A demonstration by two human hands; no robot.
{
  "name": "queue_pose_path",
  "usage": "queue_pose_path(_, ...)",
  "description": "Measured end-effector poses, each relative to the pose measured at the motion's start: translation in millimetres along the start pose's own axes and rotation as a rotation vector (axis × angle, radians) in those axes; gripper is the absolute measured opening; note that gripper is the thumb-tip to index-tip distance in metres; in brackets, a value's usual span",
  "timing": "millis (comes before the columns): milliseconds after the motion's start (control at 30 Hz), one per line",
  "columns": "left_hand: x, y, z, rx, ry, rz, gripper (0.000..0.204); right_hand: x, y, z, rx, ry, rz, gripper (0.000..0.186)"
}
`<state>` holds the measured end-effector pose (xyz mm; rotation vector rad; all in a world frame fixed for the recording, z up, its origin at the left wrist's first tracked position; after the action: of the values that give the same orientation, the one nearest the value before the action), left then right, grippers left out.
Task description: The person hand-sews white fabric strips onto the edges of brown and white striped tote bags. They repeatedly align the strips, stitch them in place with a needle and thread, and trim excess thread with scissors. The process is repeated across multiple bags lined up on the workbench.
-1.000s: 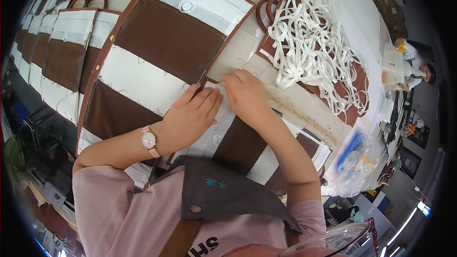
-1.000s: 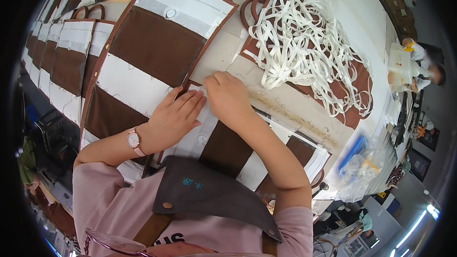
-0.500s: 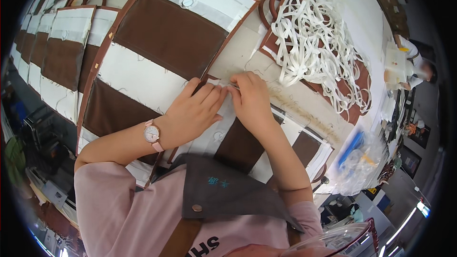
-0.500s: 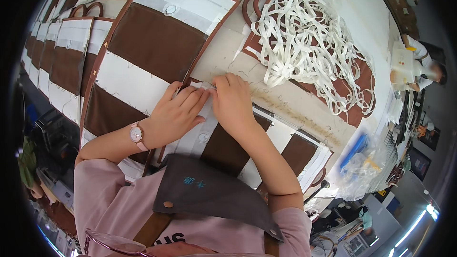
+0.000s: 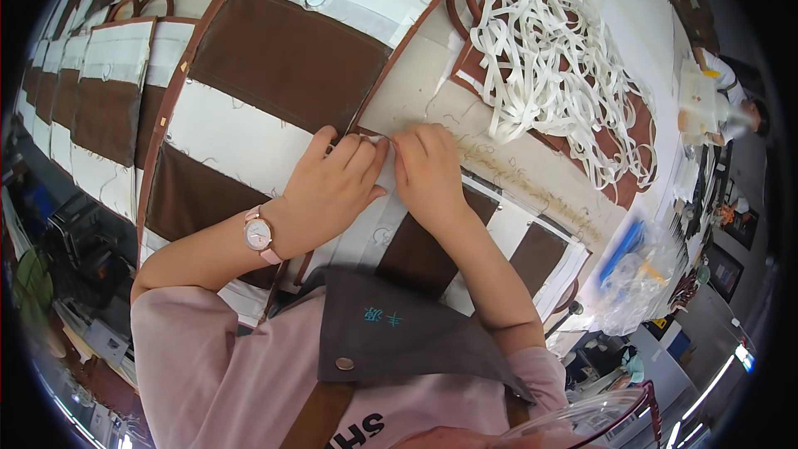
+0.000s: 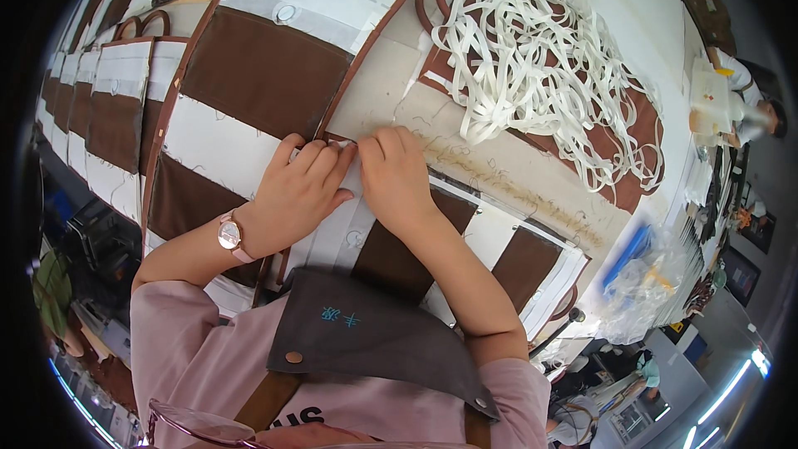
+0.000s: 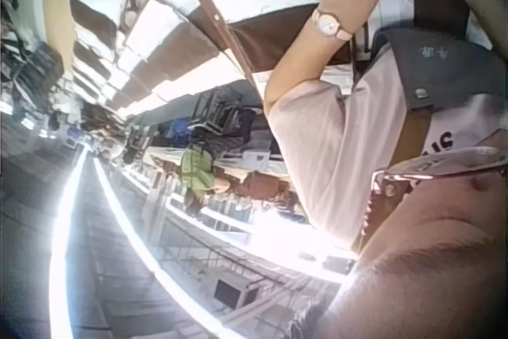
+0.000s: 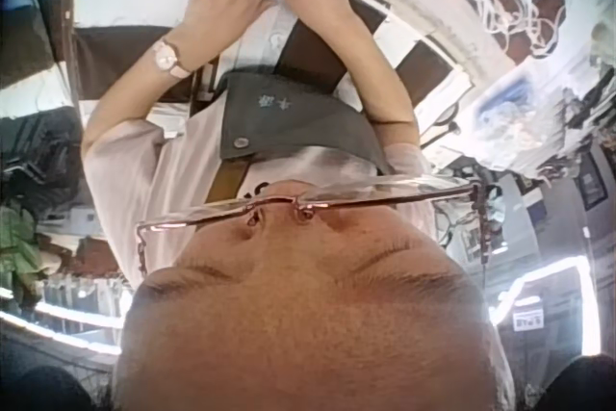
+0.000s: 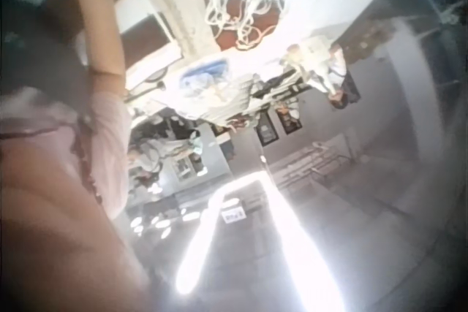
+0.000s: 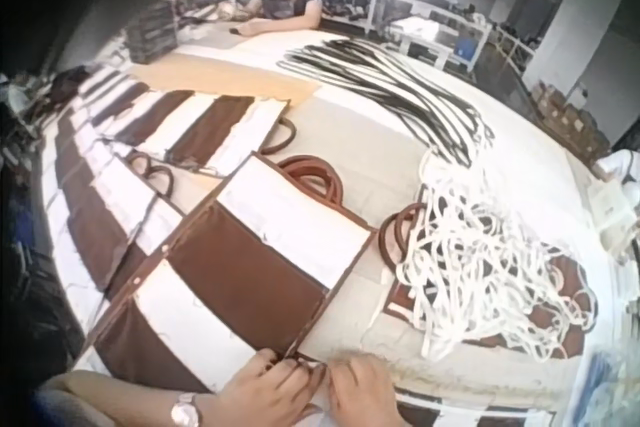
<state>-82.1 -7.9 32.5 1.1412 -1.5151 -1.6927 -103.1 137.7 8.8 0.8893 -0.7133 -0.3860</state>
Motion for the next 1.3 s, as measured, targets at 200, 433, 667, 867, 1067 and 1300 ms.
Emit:
queue_pose_path(200,6.0,1.4,0.2,-0.006,-0.022,-0.035,0.061,-1.7,0.1,-11.2,-0.005,0.103,0.025,0.03)
queue_pose_path(433,17.3,0.4,4.6,0.006,-0.056,-0.113,0.054,1.0,1.0,-15.4,0.003,0.121,0.008,0.033)
queue_pose_path(667,23.0,0.4,13.8,-0.068,-0.039,-0.194,0.046,3.8,1.2,-13.8,0.028,0.106,-0.024,0.027)
queue_pose_path(867,22.0,0.6,12.3,-0.017,-0.126,-0.086,0.044,7.7,1.1,-11.4,0.052,0.094,-0.094,0.026)
queue_pose_path(1067,11.3,4.5,12.7,-0.021,-0.02,-0.128,0.054,8.9,2.2,-9.1,0.07,0.018,-0.125,0.019)
queue_pose_path(1300,-5.7,-1.3,1.8,-0.024,0.047,-0.058,0.064,-4.9,14.6,-14.2,-0.107,-0.195,0.082,0.013)
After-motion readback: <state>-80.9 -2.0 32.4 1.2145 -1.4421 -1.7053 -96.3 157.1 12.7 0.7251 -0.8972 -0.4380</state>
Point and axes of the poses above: each hand's wrist, its own z-axis towards the middle knuckle, its own y-axis out of the back of the hand, x = y × z, the point moved 4 cm from there along z, towards the middle knuckle, and after that the axes turned 15 degrees about y, right-handed, at the moved point
